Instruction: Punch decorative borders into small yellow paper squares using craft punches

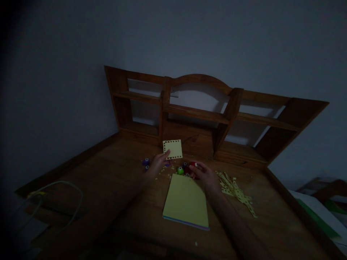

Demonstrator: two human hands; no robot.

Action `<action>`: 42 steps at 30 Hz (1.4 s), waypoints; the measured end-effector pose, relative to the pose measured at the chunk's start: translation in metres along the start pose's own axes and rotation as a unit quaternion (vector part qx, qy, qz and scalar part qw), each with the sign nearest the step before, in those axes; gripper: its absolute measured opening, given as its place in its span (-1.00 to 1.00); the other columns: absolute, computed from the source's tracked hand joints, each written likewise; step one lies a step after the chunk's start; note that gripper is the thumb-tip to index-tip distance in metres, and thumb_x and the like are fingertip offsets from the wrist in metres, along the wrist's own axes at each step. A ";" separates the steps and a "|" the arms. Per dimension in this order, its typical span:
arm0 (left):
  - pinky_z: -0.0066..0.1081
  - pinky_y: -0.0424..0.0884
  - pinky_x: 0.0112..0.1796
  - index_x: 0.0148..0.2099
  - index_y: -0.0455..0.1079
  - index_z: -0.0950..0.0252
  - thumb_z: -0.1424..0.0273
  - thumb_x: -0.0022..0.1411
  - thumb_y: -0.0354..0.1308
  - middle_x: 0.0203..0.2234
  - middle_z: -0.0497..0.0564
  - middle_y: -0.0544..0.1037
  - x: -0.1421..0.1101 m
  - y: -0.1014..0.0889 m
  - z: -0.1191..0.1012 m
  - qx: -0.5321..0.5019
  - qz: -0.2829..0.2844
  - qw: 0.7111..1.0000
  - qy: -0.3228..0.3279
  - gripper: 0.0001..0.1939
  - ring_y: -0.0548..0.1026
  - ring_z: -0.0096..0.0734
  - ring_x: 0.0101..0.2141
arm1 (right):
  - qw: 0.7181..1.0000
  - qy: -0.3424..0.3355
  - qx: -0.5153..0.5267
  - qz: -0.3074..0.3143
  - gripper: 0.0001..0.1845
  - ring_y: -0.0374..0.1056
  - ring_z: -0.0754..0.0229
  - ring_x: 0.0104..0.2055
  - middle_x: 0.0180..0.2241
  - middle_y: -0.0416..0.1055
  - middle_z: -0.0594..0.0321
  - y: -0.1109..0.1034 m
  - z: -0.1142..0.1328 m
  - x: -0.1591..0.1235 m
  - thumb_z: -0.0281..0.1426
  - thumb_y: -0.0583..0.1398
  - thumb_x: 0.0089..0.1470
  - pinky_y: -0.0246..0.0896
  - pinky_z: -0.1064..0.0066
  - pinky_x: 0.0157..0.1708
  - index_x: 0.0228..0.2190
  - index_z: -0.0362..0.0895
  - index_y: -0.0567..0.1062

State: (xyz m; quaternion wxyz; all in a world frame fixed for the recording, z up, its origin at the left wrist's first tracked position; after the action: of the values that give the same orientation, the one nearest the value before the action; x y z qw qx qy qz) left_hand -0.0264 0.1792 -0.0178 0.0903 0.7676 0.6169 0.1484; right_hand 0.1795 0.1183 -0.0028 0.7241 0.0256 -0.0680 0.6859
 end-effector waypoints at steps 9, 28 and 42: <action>-0.39 0.44 -0.41 -0.24 0.47 0.46 0.04 0.12 0.14 -0.40 0.16 0.58 -0.007 0.028 0.006 0.107 0.093 0.990 0.021 -0.50 0.51 -0.37 -0.48 | 0.997 0.024 0.065 0.036 -0.50 0.30 0.28 -0.47 -0.43 0.49 0.25 0.010 -0.008 -0.019 -0.28 0.36 -0.14 0.20 0.40 -0.40 -0.09 -0.09 0.50; -0.35 0.50 -0.37 -0.18 0.42 0.38 0.27 -0.04 0.34 -0.35 0.14 0.59 -0.015 0.035 0.013 0.100 0.089 0.991 -0.010 -0.61 0.56 -0.32 -0.44 | 0.992 0.018 0.111 0.059 -0.52 0.37 0.26 -0.43 -0.33 0.50 0.21 0.023 -0.014 -0.020 -0.34 0.41 -0.25 0.26 0.42 -0.40 -0.21 -0.11 0.49; -0.45 0.39 -0.51 -0.38 0.45 0.38 0.20 0.05 0.25 -0.55 0.05 0.54 -0.019 0.037 -0.002 0.190 0.088 0.977 0.052 -0.70 0.47 -0.40 -0.57 | 0.989 0.020 0.118 0.085 -0.55 0.37 0.27 -0.42 -0.32 0.49 0.22 0.028 -0.009 -0.025 -0.26 0.36 -0.15 0.26 0.40 -0.33 -0.17 -0.09 0.50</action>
State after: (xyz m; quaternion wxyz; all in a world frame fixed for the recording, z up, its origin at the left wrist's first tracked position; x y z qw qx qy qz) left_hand 0.0033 0.1520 -0.0064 -0.1026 0.8132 0.5679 0.0759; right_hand 0.1512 0.0966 -0.0167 0.6560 0.0906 0.0260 0.7489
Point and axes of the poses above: each hand's wrist, its own x-axis towards the middle knuckle, its own y-axis out of the palm, z = x × y, the point moved 10 cm from there along x, towards the middle knuckle
